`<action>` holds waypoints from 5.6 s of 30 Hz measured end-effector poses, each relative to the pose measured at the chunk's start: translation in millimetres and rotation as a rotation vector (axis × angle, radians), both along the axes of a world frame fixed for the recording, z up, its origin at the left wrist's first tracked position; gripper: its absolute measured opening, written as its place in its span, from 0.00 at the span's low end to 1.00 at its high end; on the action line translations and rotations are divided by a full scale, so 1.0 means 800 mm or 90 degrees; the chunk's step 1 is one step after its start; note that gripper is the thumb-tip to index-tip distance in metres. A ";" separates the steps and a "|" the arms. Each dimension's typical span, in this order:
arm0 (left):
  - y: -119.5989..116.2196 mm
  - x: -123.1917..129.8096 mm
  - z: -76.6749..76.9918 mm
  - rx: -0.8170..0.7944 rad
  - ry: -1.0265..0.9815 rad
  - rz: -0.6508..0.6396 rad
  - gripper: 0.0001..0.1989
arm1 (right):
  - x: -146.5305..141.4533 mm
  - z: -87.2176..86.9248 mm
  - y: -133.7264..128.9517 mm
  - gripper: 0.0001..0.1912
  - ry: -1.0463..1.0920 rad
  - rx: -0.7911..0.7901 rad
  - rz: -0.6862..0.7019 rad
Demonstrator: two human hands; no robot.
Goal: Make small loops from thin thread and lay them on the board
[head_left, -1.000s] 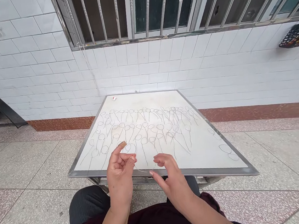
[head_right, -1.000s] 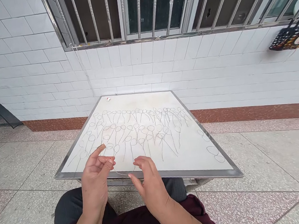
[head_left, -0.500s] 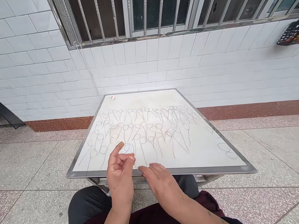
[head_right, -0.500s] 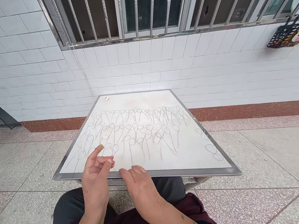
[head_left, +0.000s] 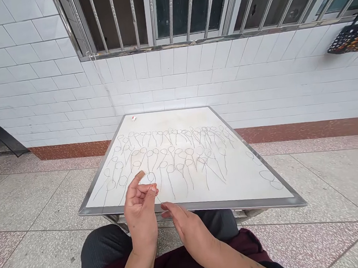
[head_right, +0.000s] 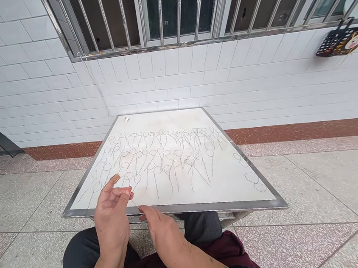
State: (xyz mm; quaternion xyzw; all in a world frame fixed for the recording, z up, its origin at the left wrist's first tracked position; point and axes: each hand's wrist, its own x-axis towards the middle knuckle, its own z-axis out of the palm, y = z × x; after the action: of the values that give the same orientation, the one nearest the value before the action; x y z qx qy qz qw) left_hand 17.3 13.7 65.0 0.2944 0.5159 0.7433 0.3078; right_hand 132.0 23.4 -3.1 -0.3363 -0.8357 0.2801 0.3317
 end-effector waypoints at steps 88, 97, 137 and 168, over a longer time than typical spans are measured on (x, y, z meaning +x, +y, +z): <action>-0.046 0.017 -0.035 -0.191 -0.158 -0.512 0.23 | 0.047 0.069 0.047 0.07 0.411 -0.408 -0.043; -0.044 0.011 -0.016 -0.160 -0.170 -0.544 0.27 | 0.045 0.069 0.042 0.08 0.421 -0.438 0.006; -0.008 0.013 0.019 -0.123 -0.163 -0.464 0.27 | 0.042 0.084 0.027 0.07 0.510 -0.398 0.016; -0.002 0.014 0.002 -0.183 -0.242 -0.463 0.28 | 0.032 0.072 0.032 0.06 0.551 -0.430 0.040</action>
State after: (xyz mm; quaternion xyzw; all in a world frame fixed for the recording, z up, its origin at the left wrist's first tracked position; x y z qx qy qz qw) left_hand 28.3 12.4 66.2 0.2691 0.4114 0.5480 0.6768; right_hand 157.7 49.0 54.9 -0.2532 -0.4965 0.6551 0.5102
